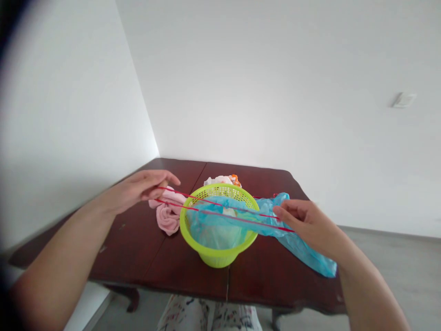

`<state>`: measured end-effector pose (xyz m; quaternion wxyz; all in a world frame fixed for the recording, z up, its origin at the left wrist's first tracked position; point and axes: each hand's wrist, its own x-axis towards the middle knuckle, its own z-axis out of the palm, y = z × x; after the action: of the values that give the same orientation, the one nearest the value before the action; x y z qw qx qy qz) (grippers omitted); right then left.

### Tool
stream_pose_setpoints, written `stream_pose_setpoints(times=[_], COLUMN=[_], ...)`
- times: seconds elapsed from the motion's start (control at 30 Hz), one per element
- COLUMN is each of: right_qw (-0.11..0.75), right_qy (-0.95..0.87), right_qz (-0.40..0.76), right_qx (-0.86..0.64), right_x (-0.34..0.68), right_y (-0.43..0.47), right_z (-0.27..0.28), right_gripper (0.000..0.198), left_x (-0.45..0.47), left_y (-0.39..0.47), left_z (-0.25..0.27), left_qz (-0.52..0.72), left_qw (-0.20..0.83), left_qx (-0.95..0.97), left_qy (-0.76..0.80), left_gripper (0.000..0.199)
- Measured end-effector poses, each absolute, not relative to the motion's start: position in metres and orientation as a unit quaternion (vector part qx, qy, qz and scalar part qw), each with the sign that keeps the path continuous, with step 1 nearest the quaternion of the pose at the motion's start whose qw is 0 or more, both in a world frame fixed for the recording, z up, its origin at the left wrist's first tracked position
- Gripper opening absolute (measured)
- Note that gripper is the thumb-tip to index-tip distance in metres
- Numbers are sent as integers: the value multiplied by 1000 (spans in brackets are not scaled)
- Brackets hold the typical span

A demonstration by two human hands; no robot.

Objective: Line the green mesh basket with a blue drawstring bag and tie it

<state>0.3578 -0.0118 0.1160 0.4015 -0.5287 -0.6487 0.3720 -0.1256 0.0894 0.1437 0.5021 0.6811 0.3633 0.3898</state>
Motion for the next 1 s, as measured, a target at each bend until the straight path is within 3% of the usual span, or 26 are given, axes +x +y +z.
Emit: stream_pose_setpoints(times=[0.1, 0.27, 0.37, 0.4, 0.47, 0.63, 0.73, 0.87, 1.0], right_qw=[361, 610, 692, 704, 710, 715, 734, 752, 776], right_qy=[-687, -554, -437, -421, -421, -454, -446, -432, -392], right_qz=[370, 485, 516, 512, 498, 470, 453, 437, 448], right_qx=[-511, -293, -253, -256, -267, -248, -240, -239, -211], right_x=[366, 356, 336, 329, 313, 279, 265, 252, 256], right_y=[-15, -22, -23, -23, -23, -17, -10, 0, 10], right_z=[119, 113, 104, 102, 101, 108, 108, 99, 86], right_gripper=[71, 71, 17, 18, 41, 67, 67, 77, 54], left_x=[-118, -114, -110, -108, -101, -74, -52, -27, -21], left_y=[83, 78, 74, 72, 67, 54, 49, 43, 39], left_z=[142, 143, 143, 142, 138, 123, 114, 106, 110], left_qz=[294, 464, 536, 549, 566, 563, 549, 579, 635], left_qw=[444, 564, 628, 636, 640, 632, 643, 665, 670], left_qx=[748, 630, 532, 513, 496, 513, 528, 469, 380], left_qy=[396, 265, 188, 172, 156, 143, 86, 45, 53], left_gripper=[58, 76, 56, 40, 5, 84, 100, 83, 53])
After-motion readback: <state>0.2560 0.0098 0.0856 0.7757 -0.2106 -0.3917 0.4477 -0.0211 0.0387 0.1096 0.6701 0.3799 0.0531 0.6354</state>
